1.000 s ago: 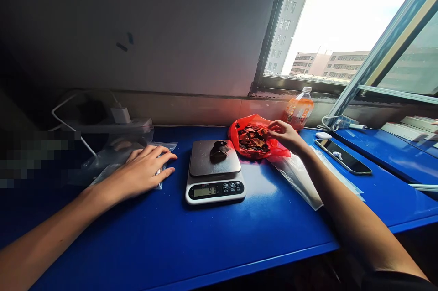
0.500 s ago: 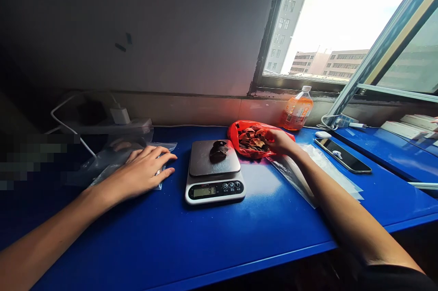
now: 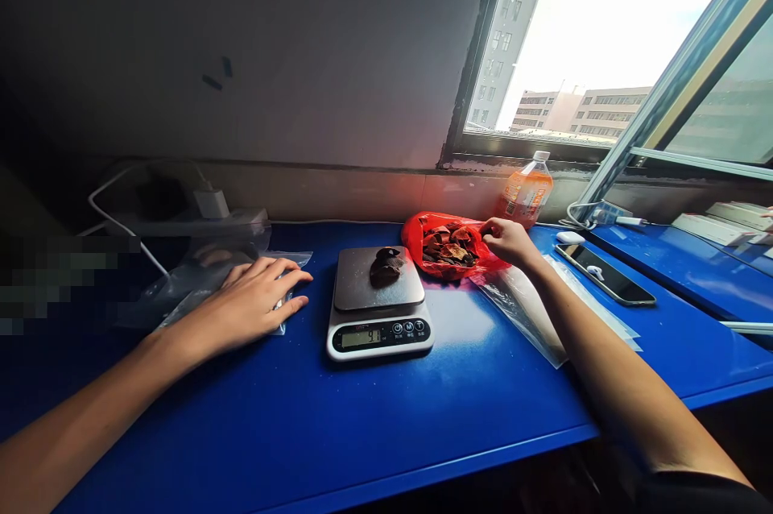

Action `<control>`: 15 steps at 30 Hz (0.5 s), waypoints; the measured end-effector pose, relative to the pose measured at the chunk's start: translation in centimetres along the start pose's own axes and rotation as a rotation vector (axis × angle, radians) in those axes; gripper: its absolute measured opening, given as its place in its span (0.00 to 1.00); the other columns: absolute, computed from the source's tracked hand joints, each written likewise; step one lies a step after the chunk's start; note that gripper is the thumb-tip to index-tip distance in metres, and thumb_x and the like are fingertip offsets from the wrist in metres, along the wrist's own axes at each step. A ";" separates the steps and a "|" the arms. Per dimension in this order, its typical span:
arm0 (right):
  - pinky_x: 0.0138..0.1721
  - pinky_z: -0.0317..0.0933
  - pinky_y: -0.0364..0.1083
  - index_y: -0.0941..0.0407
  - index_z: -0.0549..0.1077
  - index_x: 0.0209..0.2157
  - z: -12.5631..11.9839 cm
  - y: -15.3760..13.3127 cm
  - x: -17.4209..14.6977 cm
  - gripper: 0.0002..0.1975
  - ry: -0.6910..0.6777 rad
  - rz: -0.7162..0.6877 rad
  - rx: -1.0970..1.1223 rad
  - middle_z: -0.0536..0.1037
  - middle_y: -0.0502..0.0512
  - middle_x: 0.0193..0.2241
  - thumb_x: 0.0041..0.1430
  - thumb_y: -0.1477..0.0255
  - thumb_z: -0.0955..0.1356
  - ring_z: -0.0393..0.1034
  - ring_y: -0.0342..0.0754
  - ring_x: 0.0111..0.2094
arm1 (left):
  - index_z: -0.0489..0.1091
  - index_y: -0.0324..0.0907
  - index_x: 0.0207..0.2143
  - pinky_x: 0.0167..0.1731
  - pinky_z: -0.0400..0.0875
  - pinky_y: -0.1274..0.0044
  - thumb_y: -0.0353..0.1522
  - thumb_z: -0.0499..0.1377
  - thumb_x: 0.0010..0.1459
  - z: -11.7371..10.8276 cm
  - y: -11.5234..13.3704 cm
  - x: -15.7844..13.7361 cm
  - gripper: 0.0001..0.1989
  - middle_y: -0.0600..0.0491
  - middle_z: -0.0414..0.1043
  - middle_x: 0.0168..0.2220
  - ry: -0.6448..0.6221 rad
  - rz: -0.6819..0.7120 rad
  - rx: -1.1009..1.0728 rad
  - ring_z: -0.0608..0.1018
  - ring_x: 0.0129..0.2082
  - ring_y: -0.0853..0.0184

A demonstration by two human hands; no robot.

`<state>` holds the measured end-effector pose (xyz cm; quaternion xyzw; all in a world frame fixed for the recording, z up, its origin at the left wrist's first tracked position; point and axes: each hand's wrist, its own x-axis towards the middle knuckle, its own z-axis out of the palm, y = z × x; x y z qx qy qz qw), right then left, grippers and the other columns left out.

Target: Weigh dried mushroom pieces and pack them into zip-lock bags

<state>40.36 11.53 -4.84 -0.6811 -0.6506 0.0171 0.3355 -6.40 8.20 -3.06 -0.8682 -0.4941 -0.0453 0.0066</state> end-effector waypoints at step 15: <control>0.33 0.68 0.44 0.55 0.66 0.37 -0.5 -3.3 -1.4 0.06 -0.109 -0.088 0.362 0.80 0.57 0.34 0.58 0.69 0.63 0.77 0.46 0.32 | 0.70 0.48 0.54 0.54 0.58 0.53 0.48 0.47 0.61 0.5 -0.4 0.1 0.26 0.45 0.68 0.56 0.019 0.005 -0.018 0.65 0.59 0.47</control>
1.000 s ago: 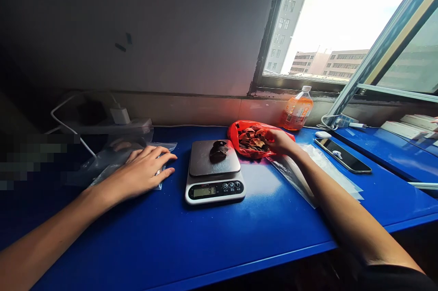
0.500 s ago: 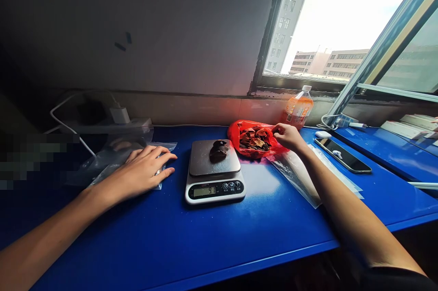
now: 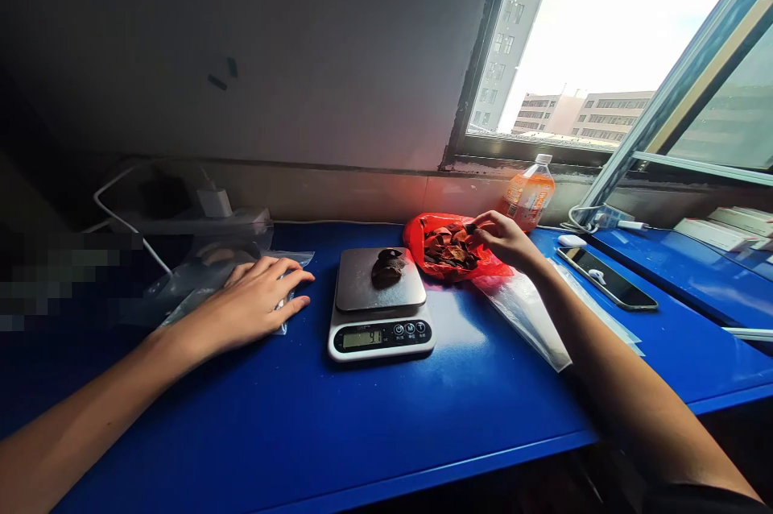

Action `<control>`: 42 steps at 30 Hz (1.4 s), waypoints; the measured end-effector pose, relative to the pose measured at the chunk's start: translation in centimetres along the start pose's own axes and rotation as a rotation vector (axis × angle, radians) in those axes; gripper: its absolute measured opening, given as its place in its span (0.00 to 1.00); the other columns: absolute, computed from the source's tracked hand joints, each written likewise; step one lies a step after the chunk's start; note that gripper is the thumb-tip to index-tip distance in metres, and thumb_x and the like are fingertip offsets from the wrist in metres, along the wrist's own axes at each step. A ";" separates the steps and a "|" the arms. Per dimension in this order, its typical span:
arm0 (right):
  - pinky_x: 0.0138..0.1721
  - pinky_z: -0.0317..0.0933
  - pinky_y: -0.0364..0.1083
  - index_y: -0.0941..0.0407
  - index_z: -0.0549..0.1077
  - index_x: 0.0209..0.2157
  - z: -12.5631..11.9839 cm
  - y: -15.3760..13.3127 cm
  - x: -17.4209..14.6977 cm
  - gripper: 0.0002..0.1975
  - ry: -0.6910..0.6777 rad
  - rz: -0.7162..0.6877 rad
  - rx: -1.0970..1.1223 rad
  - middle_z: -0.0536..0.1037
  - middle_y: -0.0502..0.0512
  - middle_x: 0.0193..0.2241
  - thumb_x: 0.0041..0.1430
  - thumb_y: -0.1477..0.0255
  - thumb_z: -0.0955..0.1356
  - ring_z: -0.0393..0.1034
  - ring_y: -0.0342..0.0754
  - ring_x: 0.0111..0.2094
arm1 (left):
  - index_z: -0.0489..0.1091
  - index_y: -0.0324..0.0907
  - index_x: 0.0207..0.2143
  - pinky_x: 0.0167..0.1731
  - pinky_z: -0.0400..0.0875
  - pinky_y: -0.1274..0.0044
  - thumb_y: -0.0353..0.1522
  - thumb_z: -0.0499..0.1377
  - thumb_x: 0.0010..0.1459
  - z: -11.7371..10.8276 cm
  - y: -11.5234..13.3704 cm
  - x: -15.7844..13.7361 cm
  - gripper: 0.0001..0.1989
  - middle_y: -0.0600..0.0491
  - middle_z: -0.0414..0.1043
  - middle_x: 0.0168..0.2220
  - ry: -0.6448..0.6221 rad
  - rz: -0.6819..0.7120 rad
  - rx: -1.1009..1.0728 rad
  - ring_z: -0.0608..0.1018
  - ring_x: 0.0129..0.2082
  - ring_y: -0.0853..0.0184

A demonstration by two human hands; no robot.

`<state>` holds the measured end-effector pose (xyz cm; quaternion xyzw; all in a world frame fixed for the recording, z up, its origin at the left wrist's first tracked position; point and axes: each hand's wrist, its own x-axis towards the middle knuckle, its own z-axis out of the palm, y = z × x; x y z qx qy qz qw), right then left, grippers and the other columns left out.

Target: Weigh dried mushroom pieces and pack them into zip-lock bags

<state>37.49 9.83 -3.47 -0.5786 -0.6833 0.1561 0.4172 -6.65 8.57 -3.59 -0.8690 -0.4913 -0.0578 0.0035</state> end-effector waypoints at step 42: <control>0.35 0.60 0.43 0.55 0.74 0.35 2.7 -4.0 -1.6 0.11 -0.387 -0.254 -0.659 0.78 0.55 0.34 0.48 0.79 0.66 0.70 0.48 0.35 | 0.71 0.47 0.51 0.55 0.61 0.63 0.40 0.51 0.63 -7.0 9.9 3.4 0.18 0.50 0.71 0.53 0.216 0.481 0.027 0.69 0.55 0.56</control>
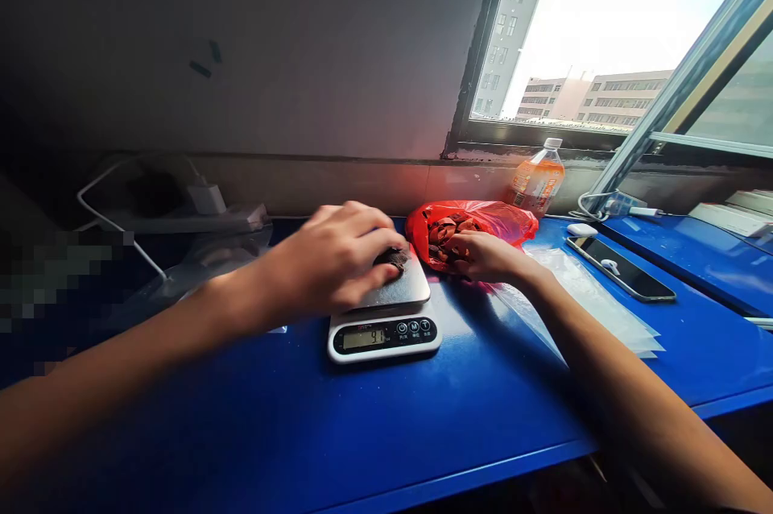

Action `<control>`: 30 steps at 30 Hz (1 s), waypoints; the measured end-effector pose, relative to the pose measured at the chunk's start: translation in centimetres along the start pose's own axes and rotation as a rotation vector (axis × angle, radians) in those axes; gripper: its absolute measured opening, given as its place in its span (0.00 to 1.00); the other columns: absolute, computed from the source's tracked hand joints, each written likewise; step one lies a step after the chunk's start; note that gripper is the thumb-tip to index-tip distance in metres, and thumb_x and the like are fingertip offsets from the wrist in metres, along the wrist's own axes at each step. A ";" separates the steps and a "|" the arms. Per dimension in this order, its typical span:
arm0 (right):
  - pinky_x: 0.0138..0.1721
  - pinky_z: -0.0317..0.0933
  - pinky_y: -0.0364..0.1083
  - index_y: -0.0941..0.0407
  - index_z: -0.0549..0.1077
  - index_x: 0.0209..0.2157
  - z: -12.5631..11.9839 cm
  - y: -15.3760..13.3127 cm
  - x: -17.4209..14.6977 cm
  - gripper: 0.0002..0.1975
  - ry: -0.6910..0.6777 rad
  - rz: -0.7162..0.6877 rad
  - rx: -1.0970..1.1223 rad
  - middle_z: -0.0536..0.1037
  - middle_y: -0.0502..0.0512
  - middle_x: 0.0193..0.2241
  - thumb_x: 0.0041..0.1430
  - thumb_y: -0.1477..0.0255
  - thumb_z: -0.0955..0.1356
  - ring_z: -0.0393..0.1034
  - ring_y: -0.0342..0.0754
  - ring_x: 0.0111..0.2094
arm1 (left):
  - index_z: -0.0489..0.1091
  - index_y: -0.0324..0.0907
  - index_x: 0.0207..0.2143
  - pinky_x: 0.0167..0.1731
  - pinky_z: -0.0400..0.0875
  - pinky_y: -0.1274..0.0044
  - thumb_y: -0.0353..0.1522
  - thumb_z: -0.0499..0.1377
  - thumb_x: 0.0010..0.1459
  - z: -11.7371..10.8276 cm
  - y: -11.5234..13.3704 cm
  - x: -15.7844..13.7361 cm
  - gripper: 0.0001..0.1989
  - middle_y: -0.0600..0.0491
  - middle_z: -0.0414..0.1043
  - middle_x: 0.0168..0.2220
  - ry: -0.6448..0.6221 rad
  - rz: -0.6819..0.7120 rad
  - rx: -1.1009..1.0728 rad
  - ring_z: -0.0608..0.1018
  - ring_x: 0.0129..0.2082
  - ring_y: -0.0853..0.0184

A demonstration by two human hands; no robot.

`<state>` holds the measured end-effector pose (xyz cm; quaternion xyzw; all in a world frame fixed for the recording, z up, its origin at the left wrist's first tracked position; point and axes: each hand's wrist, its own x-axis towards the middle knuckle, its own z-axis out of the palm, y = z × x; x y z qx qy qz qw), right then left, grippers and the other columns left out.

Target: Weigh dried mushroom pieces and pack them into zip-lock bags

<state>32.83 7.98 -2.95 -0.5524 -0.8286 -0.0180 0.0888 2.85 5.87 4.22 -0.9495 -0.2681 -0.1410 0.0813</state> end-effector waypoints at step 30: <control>0.30 0.57 0.41 0.56 0.75 0.33 -2.4 1.3 -0.8 0.10 0.149 0.055 0.092 0.79 0.54 0.30 0.52 0.79 0.63 0.69 0.44 0.29 | 0.74 0.32 0.48 0.45 0.71 0.60 0.40 0.55 0.63 6.8 9.6 8.2 0.21 0.35 0.75 0.47 -0.426 0.167 0.078 0.78 0.44 0.48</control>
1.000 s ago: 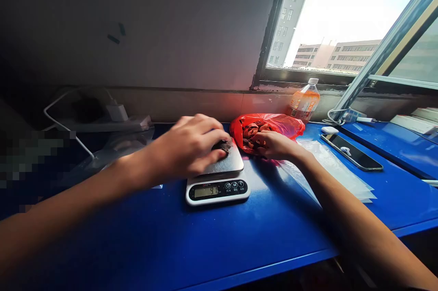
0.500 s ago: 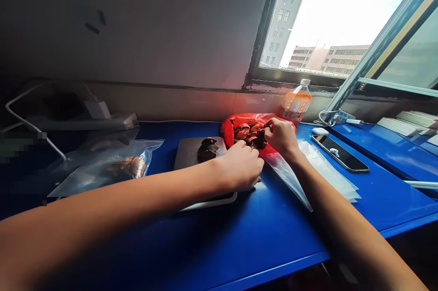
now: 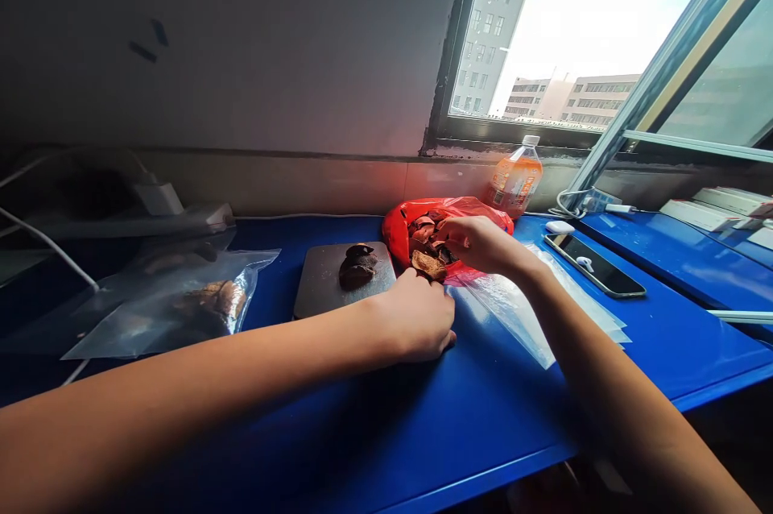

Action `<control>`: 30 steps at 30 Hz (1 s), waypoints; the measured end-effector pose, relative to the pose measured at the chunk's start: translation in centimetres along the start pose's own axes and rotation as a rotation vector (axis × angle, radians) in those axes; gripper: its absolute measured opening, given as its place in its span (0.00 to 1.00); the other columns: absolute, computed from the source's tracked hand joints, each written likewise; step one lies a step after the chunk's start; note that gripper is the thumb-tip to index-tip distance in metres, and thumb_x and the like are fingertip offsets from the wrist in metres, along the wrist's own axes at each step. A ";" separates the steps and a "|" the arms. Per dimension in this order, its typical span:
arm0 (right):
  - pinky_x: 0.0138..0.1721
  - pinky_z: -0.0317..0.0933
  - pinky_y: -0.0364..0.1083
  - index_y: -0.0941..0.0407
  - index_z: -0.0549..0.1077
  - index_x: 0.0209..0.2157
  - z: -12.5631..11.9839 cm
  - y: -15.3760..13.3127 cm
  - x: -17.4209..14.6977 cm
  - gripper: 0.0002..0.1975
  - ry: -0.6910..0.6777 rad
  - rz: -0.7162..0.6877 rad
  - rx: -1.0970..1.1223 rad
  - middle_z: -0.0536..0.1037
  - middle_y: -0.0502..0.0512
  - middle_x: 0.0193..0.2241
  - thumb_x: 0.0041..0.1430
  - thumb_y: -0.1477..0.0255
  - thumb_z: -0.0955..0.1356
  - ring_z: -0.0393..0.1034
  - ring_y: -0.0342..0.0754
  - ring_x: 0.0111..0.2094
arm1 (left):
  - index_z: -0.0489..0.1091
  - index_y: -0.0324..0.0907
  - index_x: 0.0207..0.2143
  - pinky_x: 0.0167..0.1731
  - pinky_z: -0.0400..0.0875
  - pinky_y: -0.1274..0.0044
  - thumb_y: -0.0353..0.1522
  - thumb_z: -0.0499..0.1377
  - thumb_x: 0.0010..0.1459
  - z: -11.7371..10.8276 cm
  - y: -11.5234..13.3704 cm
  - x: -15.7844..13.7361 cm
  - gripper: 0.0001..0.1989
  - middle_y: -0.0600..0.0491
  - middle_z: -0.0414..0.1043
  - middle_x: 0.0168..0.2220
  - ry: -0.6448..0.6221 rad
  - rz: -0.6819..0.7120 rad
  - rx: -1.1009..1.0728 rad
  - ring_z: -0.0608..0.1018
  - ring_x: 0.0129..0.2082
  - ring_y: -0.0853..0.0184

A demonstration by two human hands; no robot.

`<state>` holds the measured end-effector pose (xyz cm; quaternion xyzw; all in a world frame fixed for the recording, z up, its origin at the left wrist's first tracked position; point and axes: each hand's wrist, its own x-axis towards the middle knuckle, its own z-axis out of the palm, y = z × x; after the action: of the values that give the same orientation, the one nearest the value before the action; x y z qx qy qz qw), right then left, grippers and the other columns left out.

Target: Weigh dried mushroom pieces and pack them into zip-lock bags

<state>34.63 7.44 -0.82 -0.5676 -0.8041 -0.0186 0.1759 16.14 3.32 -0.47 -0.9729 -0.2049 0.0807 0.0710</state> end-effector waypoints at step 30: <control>0.34 0.58 0.43 0.58 0.72 0.36 2.0 0.1 -1.4 0.07 0.152 0.036 0.046 0.78 0.57 0.33 0.56 0.78 0.64 0.70 0.47 0.32 | 0.62 0.36 0.61 0.48 0.69 0.60 0.40 0.49 0.67 0.2 -0.6 -0.2 0.25 0.33 0.70 0.54 -0.059 -0.011 0.057 0.74 0.52 0.47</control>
<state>34.60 6.65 -3.09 -0.5746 -0.7783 -0.0399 0.2499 15.70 3.77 -0.53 -0.9665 -0.2098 0.1147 0.0931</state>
